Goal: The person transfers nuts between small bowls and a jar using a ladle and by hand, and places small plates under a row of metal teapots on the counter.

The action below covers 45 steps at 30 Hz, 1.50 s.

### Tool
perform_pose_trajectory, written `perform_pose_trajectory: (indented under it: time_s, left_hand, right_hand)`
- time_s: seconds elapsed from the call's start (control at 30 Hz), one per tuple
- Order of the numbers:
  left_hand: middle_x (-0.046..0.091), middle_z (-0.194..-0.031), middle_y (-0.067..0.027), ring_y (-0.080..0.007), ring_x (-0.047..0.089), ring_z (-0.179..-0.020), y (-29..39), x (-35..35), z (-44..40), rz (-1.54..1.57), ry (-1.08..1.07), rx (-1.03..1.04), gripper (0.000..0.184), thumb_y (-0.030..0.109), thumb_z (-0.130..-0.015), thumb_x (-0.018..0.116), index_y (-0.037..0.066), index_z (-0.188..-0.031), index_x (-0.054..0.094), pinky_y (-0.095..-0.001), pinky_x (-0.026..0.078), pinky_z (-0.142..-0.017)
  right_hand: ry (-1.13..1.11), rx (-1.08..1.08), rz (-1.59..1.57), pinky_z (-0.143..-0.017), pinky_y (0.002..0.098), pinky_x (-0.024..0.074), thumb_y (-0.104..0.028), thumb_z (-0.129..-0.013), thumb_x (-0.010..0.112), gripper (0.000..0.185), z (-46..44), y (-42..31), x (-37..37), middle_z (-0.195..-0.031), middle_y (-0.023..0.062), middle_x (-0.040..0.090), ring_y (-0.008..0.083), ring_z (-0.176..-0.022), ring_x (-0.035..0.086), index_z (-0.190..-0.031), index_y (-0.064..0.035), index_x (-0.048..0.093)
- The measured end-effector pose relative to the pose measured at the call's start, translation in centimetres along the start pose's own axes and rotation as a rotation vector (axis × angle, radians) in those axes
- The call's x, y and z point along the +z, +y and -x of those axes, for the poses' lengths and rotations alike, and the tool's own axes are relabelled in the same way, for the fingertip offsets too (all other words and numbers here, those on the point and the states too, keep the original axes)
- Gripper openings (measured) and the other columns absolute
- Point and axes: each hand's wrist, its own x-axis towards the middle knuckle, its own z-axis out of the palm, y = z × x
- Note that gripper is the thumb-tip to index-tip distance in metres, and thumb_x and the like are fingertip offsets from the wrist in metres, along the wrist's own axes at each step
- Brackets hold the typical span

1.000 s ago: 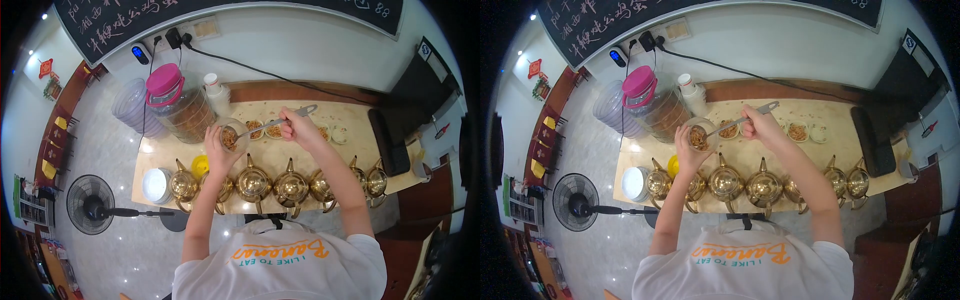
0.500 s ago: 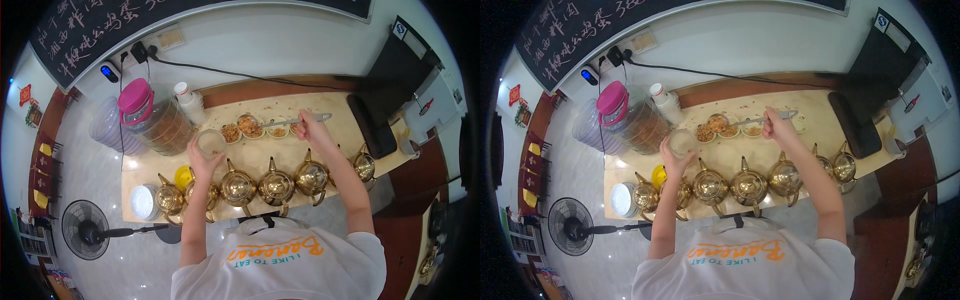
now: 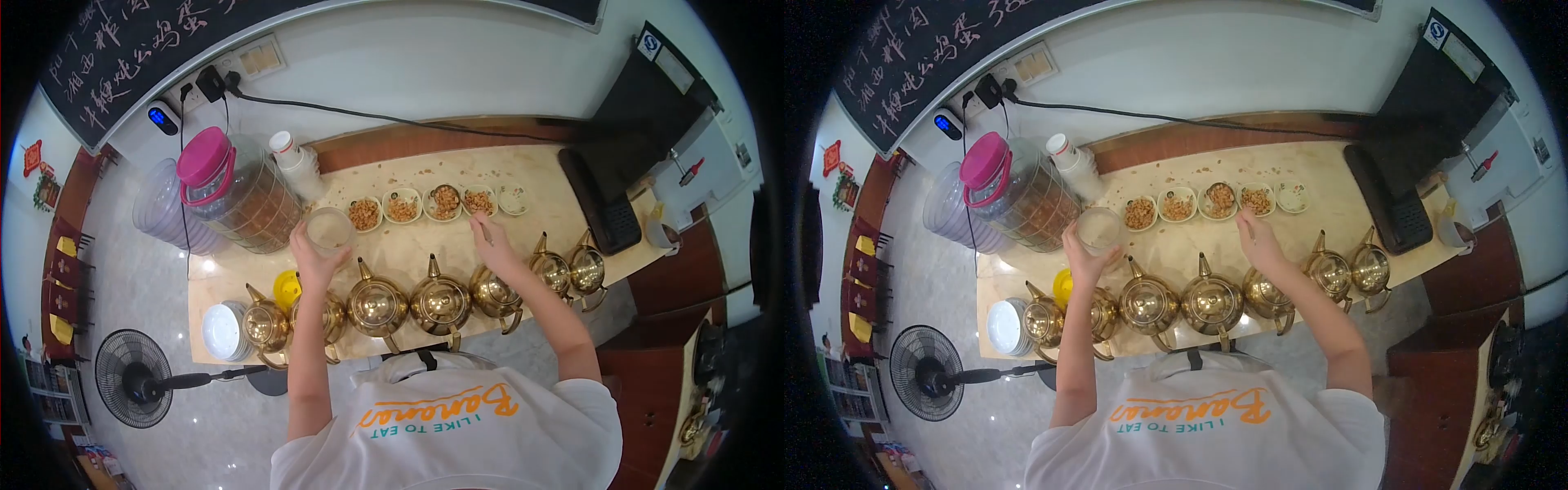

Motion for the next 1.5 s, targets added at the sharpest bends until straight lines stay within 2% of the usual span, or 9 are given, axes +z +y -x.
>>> perform_pose_trajectory:
  time_s: [0.13,0.23,0.33,0.53,0.73,0.83,0.93,1.33,1.5]
  left_hand:
    - [0.035,-0.123,-0.02,-0.0351,0.034,-0.115,0.3,-0.1,0.1,-0.004,-0.029,0.014,0.089,0.023,-0.049,0.081,-0.002,-0.12,0.033,-0.0405,0.031,-0.097]
    - [0.035,-0.123,-0.0198,-0.035,0.034,-0.115,0.7,0.0,0.4,0.004,-0.033,0.011,0.09,0.022,-0.048,0.082,-0.002,-0.12,0.033,-0.0405,0.03,-0.098]
    - [0.035,-0.123,-0.0196,-0.0349,0.034,-0.115,1.0,0.1,0.7,-0.012,-0.019,0.017,0.092,0.022,-0.047,0.083,-0.002,-0.12,0.032,-0.0405,0.03,-0.098]
    - [0.033,-0.123,-0.0186,-0.0339,0.033,-0.116,0.9,0.2,1.2,-0.041,0.021,0.036,0.09,0.023,-0.05,0.082,-0.002,-0.12,0.031,-0.0405,0.03,-0.098]
    - [0.036,-0.122,-0.0201,-0.0354,0.034,-0.115,0.8,0.0,1.4,-0.021,0.046,0.032,0.09,0.022,-0.048,0.083,-0.003,-0.118,0.033,-0.0411,0.03,-0.097]
    - [0.036,-0.122,-0.0195,-0.0356,0.035,-0.114,0.8,0.0,1.6,-0.01,0.05,0.006,0.09,0.022,-0.047,0.083,-0.002,-0.118,0.034,-0.0409,0.031,-0.097]
    - [0.036,-0.122,-0.0188,-0.0359,0.035,-0.114,0.9,-0.2,1.6,0.058,0.07,-0.002,0.091,0.02,-0.045,0.084,0.0,-0.119,0.035,-0.0419,0.03,-0.097]
    - [0.034,-0.129,-0.013,-0.0366,0.027,-0.124,5.7,-5.0,1.3,0.028,0.217,0.282,0.093,0.018,-0.046,0.085,0.007,-0.123,0.033,-0.0458,0.026,-0.103]
    - [0.035,-0.128,-0.0134,-0.038,0.028,-0.123,7.0,-5.4,0.6,0.013,0.124,0.385,0.089,0.02,-0.048,0.084,0.006,-0.121,0.035,-0.0474,0.027,-0.101]
  right_hand:
    - [-0.284,-0.124,0.433,-0.057,0.0371,0.0416,-0.013,-0.084,0.051,0.01,1.2,-0.3,-0.4,-0.063,0.0152,0.047,0.0277,-0.061,0.051,-0.081,-0.0045,0.048]
    - [-0.408,-0.384,0.684,-0.059,0.0393,0.0436,-0.013,-0.074,0.057,0.014,1.6,0.5,-0.6,-0.067,0.0141,0.049,0.0288,-0.065,0.054,-0.082,-0.0062,0.048]
    - [-0.406,-0.545,0.799,-0.059,0.0378,0.045,-0.012,-0.065,0.06,0.021,2.0,1.5,-0.7,-0.072,0.0125,0.051,0.029,-0.066,0.053,-0.083,-0.0077,0.049]
    - [-0.358,-0.492,0.793,-0.061,0.0386,0.0444,-0.011,-0.062,0.06,0.023,2.2,1.6,-1.5,-0.075,0.0115,0.051,0.0302,-0.068,0.053,-0.082,-0.0095,0.049]
    - [-0.315,-0.198,0.534,-0.057,0.035,0.0417,-0.011,-0.079,0.054,0.008,2.6,-1.5,-2.5,-0.071,0.013,0.05,0.0256,-0.063,0.052,-0.085,-0.0071,0.05]
    - [-0.089,-0.112,0.1,-0.052,0.0293,0.0386,-0.013,-0.088,0.045,0.01,2.6,-2.0,-2.2,-0.062,0.0091,0.048,0.0185,-0.054,0.047,-0.084,-0.0046,0.049]
    - [-0.082,0.337,-0.184,-0.05,0.0256,0.0362,-0.016,-0.09,0.04,0.017,2.6,-4.3,-2.7,-0.056,0.0044,0.046,0.0125,-0.05,0.042,-0.082,-0.0035,0.049]
    - [0.229,0.365,-0.259,-0.046,0.0232,0.0334,-0.025,-0.093,0.038,0.026,5.2,-3.0,-4.7,-0.054,0.0009,0.044,0.0091,-0.051,0.042,-0.081,-0.0044,0.047]
    - [0.483,0.324,-0.402,-0.043,0.023,0.0321,-0.023,-0.094,0.036,0.024,7.6,-2.7,-7.0,-0.057,0.0012,0.038,0.0086,-0.05,0.039,-0.077,-0.0061,0.042]
